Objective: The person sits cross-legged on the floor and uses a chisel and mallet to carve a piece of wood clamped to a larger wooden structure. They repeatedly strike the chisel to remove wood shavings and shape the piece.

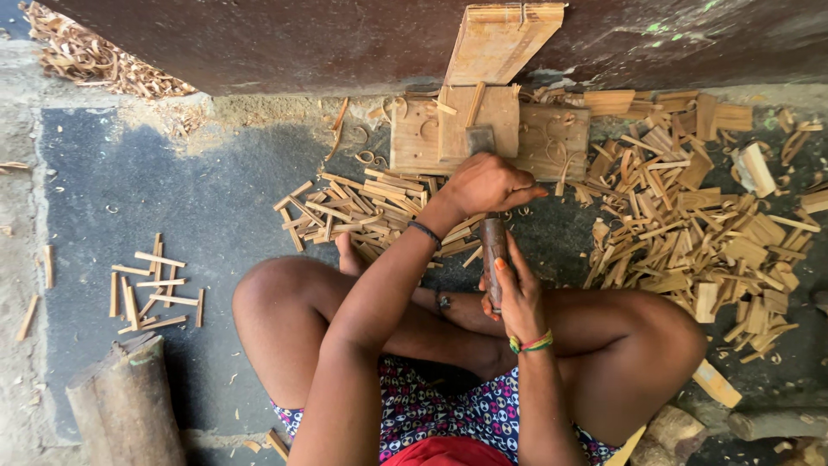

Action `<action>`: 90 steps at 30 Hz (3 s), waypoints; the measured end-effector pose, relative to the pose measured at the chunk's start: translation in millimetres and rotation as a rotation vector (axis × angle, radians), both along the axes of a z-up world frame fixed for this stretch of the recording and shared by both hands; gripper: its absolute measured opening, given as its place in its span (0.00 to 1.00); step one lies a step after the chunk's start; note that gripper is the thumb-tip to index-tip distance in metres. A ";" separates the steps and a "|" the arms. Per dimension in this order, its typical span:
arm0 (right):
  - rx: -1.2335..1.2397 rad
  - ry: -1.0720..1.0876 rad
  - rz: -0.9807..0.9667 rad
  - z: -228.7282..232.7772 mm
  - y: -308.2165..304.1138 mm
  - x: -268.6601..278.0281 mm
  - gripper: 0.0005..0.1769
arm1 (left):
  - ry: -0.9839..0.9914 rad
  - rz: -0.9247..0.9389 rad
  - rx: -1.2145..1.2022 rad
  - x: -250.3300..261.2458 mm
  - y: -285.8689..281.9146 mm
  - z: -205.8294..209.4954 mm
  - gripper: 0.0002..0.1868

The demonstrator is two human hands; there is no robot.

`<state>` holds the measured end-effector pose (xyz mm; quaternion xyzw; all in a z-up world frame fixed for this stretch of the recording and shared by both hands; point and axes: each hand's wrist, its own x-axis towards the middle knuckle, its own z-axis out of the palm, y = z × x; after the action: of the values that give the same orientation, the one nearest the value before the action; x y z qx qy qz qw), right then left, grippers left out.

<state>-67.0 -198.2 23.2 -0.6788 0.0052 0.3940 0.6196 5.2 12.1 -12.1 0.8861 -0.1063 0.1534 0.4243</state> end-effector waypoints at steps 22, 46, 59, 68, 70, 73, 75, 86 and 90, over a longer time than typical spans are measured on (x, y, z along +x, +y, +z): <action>0.036 -0.121 -0.035 -44.6 37.6 19.4 0.31 | -0.226 0.188 0.185 19.9 33.4 -29.2 0.23; -0.093 -0.145 -0.175 -15.2 -39.3 23.0 0.29 | 0.314 0.759 0.485 17.0 79.3 -6.5 0.17; -0.072 -0.172 -0.110 -10.8 -37.5 17.8 0.29 | 0.393 0.744 0.462 23.5 62.1 -24.6 0.17; -0.078 -0.197 -0.110 -0.8 -33.8 16.3 0.29 | 0.573 0.785 0.385 31.3 70.8 -12.6 0.33; -0.092 -0.209 -0.102 1.7 -34.1 13.5 0.29 | 0.404 0.844 0.336 14.1 65.9 -10.4 0.33; -0.100 -0.190 -0.083 5.9 -33.2 12.4 0.29 | 0.069 0.846 0.216 -8.9 62.2 -8.1 0.32; -0.085 -0.158 -0.074 5.5 -31.9 10.7 0.28 | -0.087 0.696 0.083 -13.3 57.2 -2.6 0.34; 0.047 -0.029 -0.040 -0.5 -26.0 1.2 0.27 | -0.082 -0.026 0.093 -11.4 -26.7 31.1 0.25; 0.065 -0.031 -0.008 -0.5 -20.3 1.9 0.28 | -0.053 0.004 0.125 -12.6 -15.2 28.6 0.25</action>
<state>-65.2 -218.5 22.7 -0.6645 -0.0143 0.3807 0.6429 -7.4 -3.1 16.5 0.9067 -0.1253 0.1708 0.3648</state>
